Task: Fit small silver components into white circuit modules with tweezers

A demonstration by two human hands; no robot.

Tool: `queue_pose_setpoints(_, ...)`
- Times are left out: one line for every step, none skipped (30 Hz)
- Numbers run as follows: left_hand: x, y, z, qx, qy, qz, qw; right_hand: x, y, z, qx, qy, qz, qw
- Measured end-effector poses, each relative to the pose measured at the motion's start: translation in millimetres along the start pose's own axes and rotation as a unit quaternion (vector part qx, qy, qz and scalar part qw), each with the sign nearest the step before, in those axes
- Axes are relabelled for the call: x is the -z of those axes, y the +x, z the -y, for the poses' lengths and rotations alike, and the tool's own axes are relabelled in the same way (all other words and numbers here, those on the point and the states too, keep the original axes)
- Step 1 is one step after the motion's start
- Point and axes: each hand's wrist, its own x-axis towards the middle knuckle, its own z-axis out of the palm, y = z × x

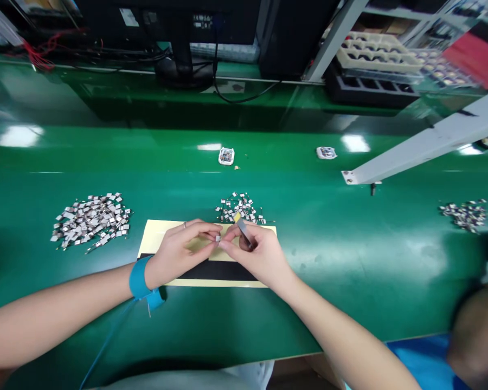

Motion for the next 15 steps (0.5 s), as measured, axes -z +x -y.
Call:
queue_pose_setpoints(0.0, -0.8, -0.3, -0.007, 0.001, -0.004, 1.0, -1.1, 0.0, -0.1, -0.005, 0.021, 0.003, 1.0)
queue_pose_setpoints(0.0, -1.4, -0.3, -0.013, 0.002, -0.011, 1.0, -2.8, 0.0, -0.5, -0.012, 0.037, 0.004, 0.999)
queue_pose_setpoints(0.0, -2.0, -0.1, -0.019, 0.006, -0.019, 1.0, -4.7, 0.0, -0.9, -0.02, 0.048, 0.003, 0.999)
queue_pose_setpoints(-0.1, -2.3, 0.2, -0.027, 0.011, -0.026, 0.999, -6.6, 0.0, -1.3, -0.026, 0.056, 0.002, 0.998)
queue_pose_setpoints(0.0, -2.6, 0.5, -0.036, 0.019, -0.03, 0.999, -8.1, 0.0, -1.6, -0.031, 0.062, 0.0, 0.998)
queue_pose_setpoints(0.1, -2.8, 0.7, -0.045, 0.028, -0.032, 0.998, -9.2, 0.0, -1.7, -0.033, 0.067, 0.0, 0.997)
queue_pose_setpoints(0.2, -2.9, 0.8, -0.052, 0.038, -0.032, 0.997, -9.7, 0.0, -1.5, -0.034, 0.069, 0.001, 0.997)
queue_pose_setpoints(0.5, -3.0, 0.7, -0.056, 0.047, -0.029, 0.997, -9.8, -0.1, -1.2, -0.035, 0.069, 0.003, 0.997)
queue_pose_setpoints(0.8, -3.1, 0.4, -0.056, 0.054, -0.027, 0.997, -9.5, -0.2, -0.8, -0.035, 0.065, 0.005, 0.997)
queue_pose_setpoints(1.2, -3.3, 0.0, -0.053, 0.061, -0.024, 0.996, -8.9, -0.3, -0.3, -0.037, 0.061, 0.006, 0.997)
queue_pose_setpoints(1.6, -3.5, -0.5, -0.05, 0.066, -0.023, 0.996, -8.3, -0.5, 0.2, -0.039, 0.055, 0.007, 0.998)
queue_pose_setpoints(1.9, -3.8, -0.9, -0.048, 0.07, -0.022, 0.996, -7.7, -0.5, 0.8, -0.041, 0.048, 0.007, 0.998)
queue_pose_setpoints(2.1, -4.1, -1.1, -0.048, 0.074, -0.022, 0.996, -7.2, -0.5, 1.3, -0.042, 0.041, 0.006, 0.998)
queue_pose_setpoints(2.3, -4.5, -1.2, -0.051, 0.077, -0.022, 0.996, -7.0, -0.4, 1.9, -0.045, 0.034, 0.006, 0.998)
queue_pose_setpoints(2.3, -5.0, -1.0, -0.055, 0.08, -0.022, 0.995, -6.9, -0.1, 2.5, -0.047, 0.027, 0.008, 0.998)
